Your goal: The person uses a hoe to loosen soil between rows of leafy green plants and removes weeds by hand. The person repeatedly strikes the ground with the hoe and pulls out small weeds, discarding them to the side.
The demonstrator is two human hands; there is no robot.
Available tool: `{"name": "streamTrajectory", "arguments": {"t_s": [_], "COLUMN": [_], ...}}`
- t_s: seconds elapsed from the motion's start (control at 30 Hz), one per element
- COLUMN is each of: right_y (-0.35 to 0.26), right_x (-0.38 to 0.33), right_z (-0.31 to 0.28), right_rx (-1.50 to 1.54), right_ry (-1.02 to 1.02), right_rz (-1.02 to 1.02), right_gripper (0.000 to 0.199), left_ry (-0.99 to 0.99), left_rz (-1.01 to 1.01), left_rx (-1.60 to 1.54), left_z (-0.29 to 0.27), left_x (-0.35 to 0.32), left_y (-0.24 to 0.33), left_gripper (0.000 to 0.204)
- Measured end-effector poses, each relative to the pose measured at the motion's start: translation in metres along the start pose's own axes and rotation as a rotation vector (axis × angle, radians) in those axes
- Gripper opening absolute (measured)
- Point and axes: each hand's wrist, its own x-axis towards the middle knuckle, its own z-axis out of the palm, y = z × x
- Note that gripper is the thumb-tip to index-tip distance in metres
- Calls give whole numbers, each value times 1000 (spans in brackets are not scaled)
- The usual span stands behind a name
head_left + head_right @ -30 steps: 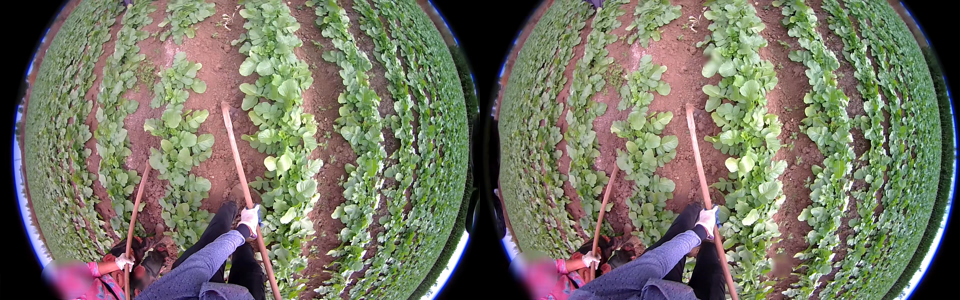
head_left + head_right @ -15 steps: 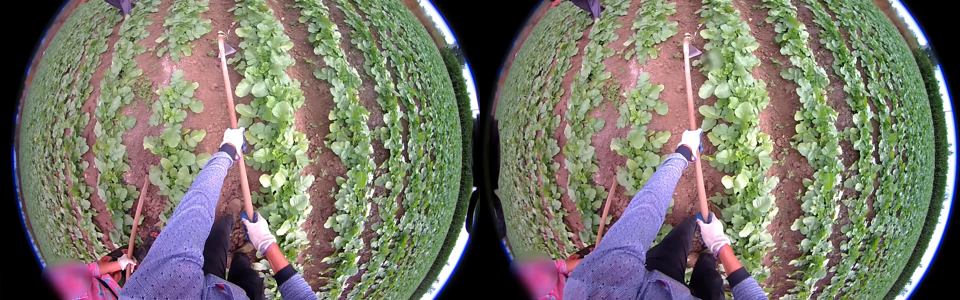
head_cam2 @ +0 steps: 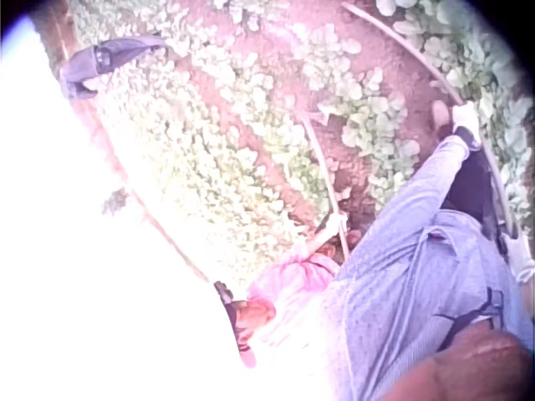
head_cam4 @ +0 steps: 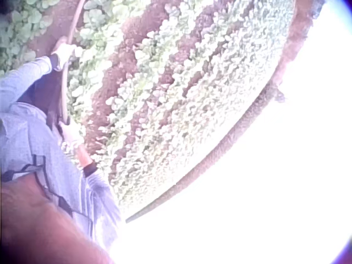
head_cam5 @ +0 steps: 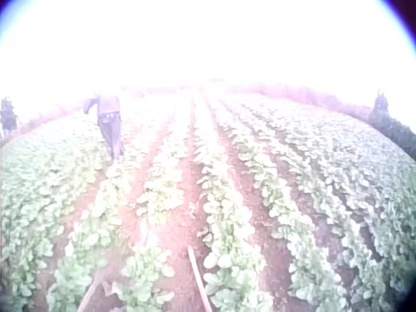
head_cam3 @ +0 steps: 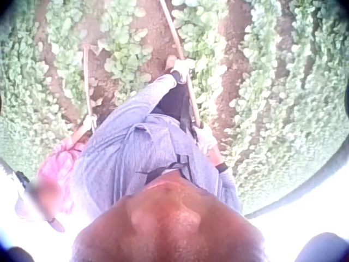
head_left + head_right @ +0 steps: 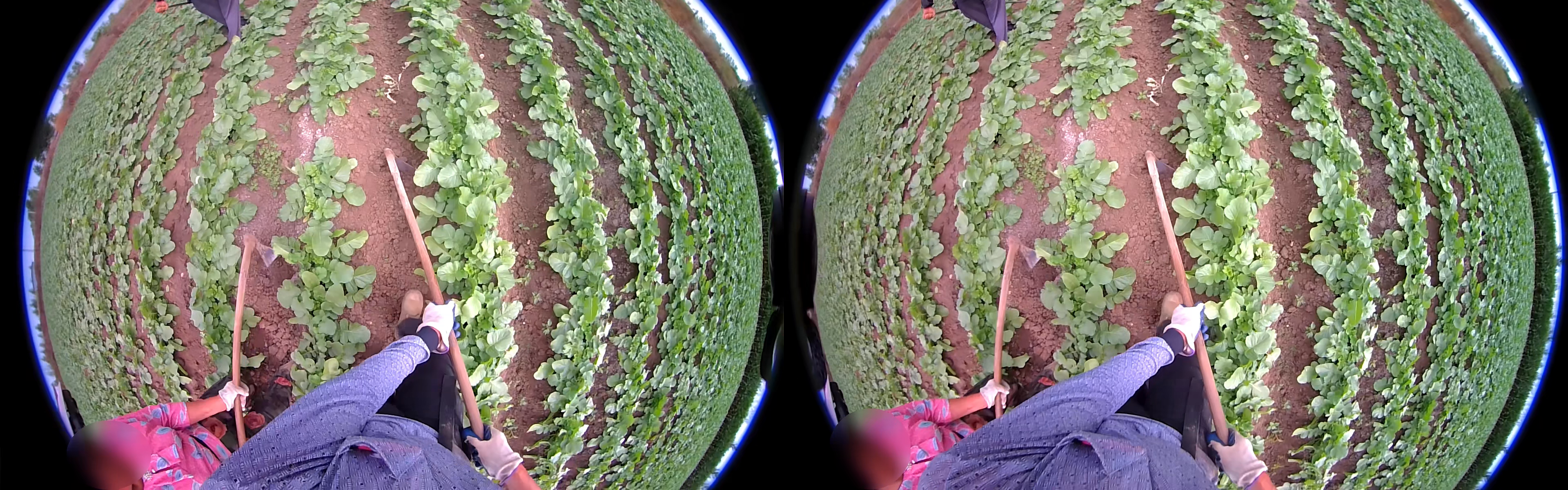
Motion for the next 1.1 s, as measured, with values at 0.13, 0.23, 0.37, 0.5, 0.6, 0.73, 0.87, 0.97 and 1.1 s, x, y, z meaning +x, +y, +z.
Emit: {"name": "streamTrajectory", "arguments": {"t_s": [0.13,0.23,0.37,0.5,0.6,0.73,0.87,0.97,1.1], "right_y": [-62,-80,-126,-86,-122,-196,-173,-169,-137], "right_x": [-13,-21,-27,13,59,89,20,-12,1], "right_z": [-24,-41,-58,-57,-56,-50,-59,-69,-59], "right_rx": [-59,-108,82,-243,-163,-69,119,-83,84], "right_ry": [-30,45,-52,101,113,40,-22,-23,43], "right_rz": [5,72,205,-14,-57,-19,118,165,50], "right_gripper": [39,44,35,32,38,41,50,44,39], "left_ry": [38,-5,68,91,131,178,150,64,113], "left_rz": [198,220,-134,-97,-44,75,-138,-198,-312], "left_rx": [445,489,22,95,87,277,175,46,106], "left_z": [-23,-7,-16,18,52,39,60,34,35], "left_x": [68,68,87,95,87,152,101,78,75], "left_y": [0,12,76,107,202,249,195,169,176], "left_gripper": [38,41,23,23,25,25,25,27,22]}}
